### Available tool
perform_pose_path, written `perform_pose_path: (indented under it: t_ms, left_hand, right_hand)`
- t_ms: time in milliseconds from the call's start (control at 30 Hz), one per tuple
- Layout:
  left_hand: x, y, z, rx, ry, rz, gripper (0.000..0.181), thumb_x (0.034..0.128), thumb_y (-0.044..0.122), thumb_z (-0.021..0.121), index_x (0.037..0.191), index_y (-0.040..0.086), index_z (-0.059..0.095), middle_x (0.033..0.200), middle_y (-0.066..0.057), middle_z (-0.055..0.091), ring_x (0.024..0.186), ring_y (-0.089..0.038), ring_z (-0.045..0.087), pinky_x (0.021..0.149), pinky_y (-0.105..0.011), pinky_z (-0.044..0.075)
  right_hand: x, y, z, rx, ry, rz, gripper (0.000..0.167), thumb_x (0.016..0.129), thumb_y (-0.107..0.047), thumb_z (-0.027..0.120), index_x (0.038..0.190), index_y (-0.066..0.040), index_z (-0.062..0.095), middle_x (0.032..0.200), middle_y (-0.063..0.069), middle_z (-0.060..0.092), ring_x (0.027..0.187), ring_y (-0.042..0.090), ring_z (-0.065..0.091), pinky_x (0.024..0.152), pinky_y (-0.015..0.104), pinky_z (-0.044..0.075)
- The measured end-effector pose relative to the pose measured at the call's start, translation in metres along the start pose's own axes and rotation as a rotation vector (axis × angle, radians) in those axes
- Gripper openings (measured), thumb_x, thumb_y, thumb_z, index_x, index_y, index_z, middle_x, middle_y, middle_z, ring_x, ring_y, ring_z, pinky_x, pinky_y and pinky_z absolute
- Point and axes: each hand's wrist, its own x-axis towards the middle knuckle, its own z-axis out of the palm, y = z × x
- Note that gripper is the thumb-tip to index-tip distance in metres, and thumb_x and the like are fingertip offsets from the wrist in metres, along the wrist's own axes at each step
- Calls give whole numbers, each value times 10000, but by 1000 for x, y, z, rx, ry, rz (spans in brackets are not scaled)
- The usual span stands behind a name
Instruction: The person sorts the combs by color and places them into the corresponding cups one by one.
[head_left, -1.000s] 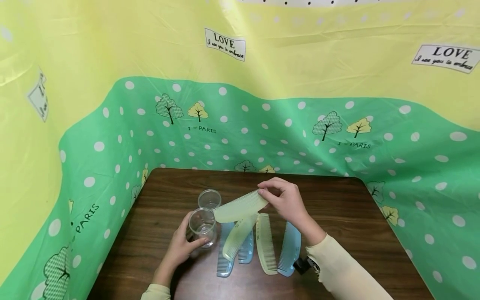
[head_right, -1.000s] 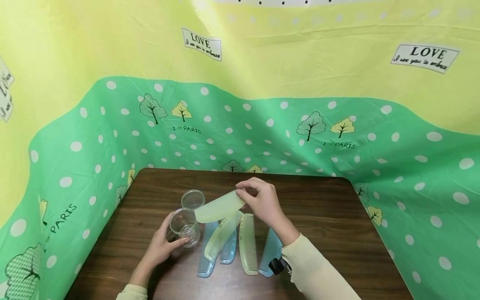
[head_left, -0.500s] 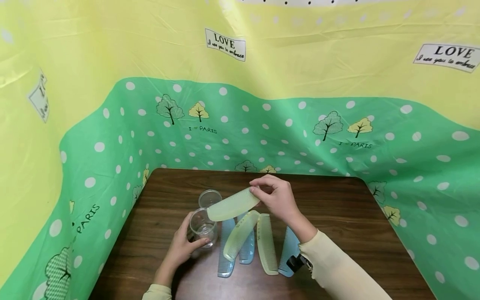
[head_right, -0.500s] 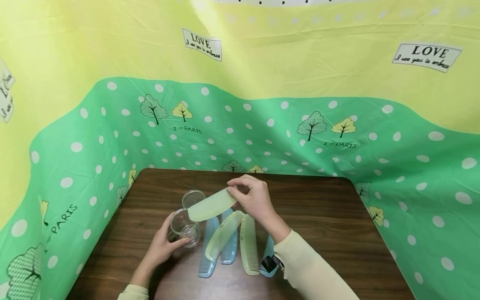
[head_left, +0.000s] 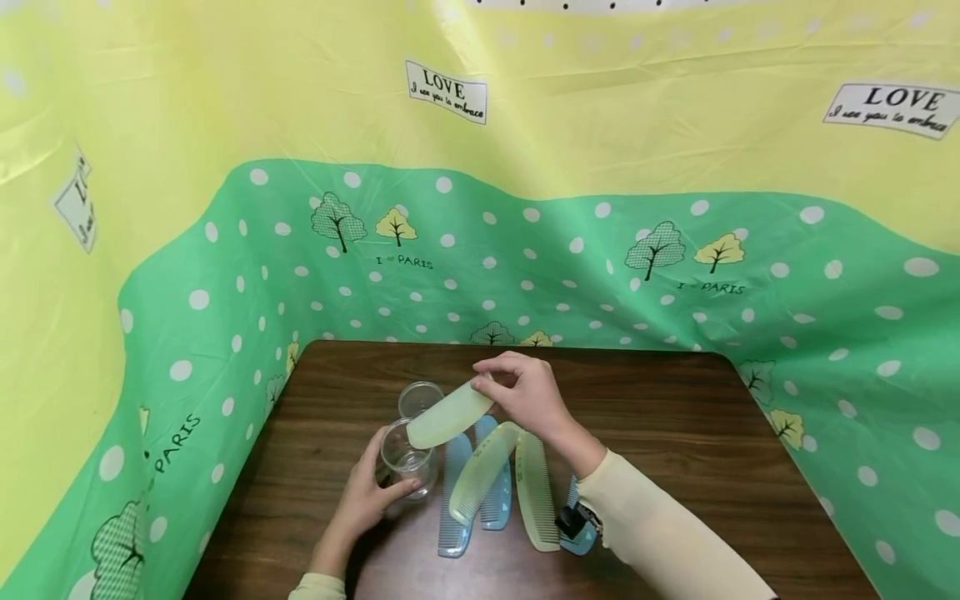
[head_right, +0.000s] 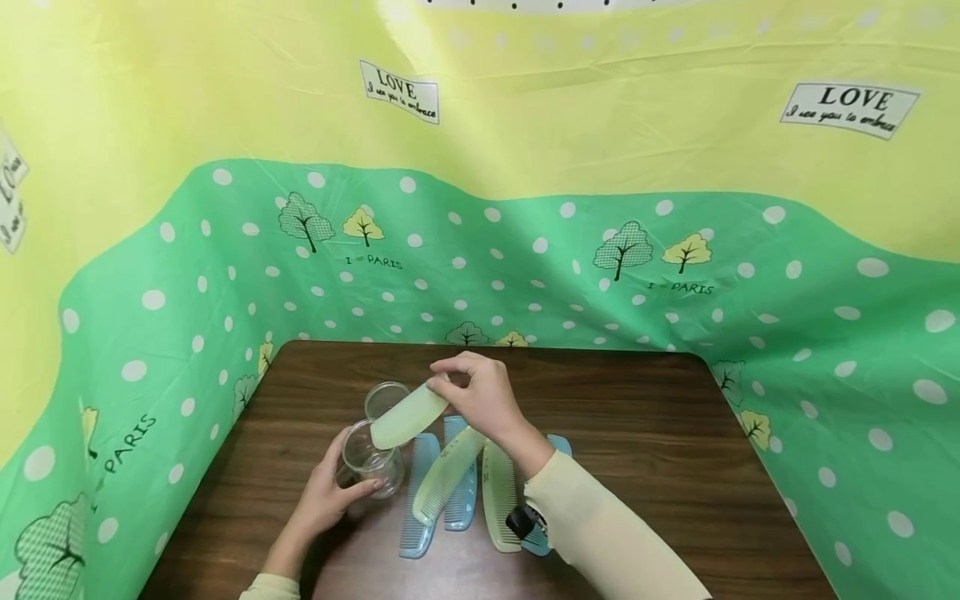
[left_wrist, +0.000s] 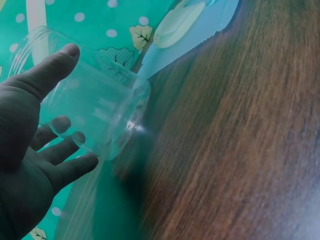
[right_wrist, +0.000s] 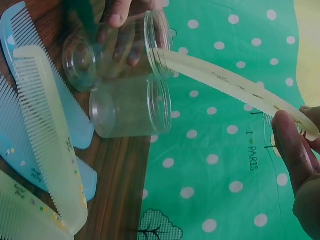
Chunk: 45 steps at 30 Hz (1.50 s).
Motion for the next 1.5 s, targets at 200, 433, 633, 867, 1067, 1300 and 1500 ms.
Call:
perform_pose_path:
  t_ms: [200, 433, 633, 867, 1067, 1300, 1500]
  left_hand:
    - [-1, 2, -1, 22, -2, -31, 997, 713, 220, 955, 1543, 213, 402, 1433, -121, 588, 1297, -309, 581, 1073, -387, 500]
    - [-1, 4, -1, 40, -12, -59, 1008, 717, 254, 952, 1552, 243, 387, 1432, -76, 589, 1304, -276, 575, 1090, -436, 483]
    - [-1, 3, -1, 41, -7, -50, 996, 716, 245, 953, 1543, 240, 398, 1408, -87, 606, 1295, -285, 582, 1077, -419, 490]
    - [-2, 1, 1, 25, -4, -54, 998, 715, 268, 950, 1545, 260, 395, 1426, -74, 598, 1305, -265, 566, 1082, -409, 485]
    - [-2, -1, 0, 32, -3, -50, 991, 727, 282, 944, 1548, 265, 388, 1439, -85, 590, 1308, -285, 567, 1077, -416, 489]
    - [-3, -1, -1, 42, -9, -53, 1010, 723, 285, 943, 1556, 243, 375, 1464, -105, 572, 1316, -318, 559, 1079, -478, 479]
    - [-2, 0, 0, 53, -8, -65, 1010, 724, 279, 946, 1555, 234, 375, 1466, -100, 568, 1314, -304, 559, 1083, -514, 465]
  right_hand:
    - [5, -2, 12, -30, -15, 23, 199, 912, -112, 787, 1109, -81, 789, 1073, 100, 763, 694, 125, 738, 534, 340, 620]
    - [13, -4, 24, -44, -40, 85, 208, 902, -106, 796, 1109, -87, 788, 1080, 140, 754, 727, 155, 745, 543, 392, 627]
    - [18, -4, 35, -86, -76, 104, 202, 908, -144, 795, 1104, -93, 790, 1068, 121, 750, 641, 140, 717, 502, 318, 606]
    - [20, -5, 47, -103, -108, 137, 185, 904, -141, 798, 1083, -98, 799, 1056, 121, 750, 658, 121, 701, 511, 288, 605]
    - [19, -6, 58, -79, -135, 175, 184, 917, -135, 783, 1093, -81, 788, 987, 110, 728, 677, 205, 717, 500, 279, 599]
    - [19, -4, 68, -128, -161, 196, 201, 899, -187, 811, 1082, -104, 797, 1020, 81, 713, 716, 112, 677, 504, 272, 597]
    - [18, 1, 73, -129, -168, 211, 195, 888, -182, 823, 1065, -102, 801, 1021, 93, 714, 688, 173, 701, 528, 345, 619]
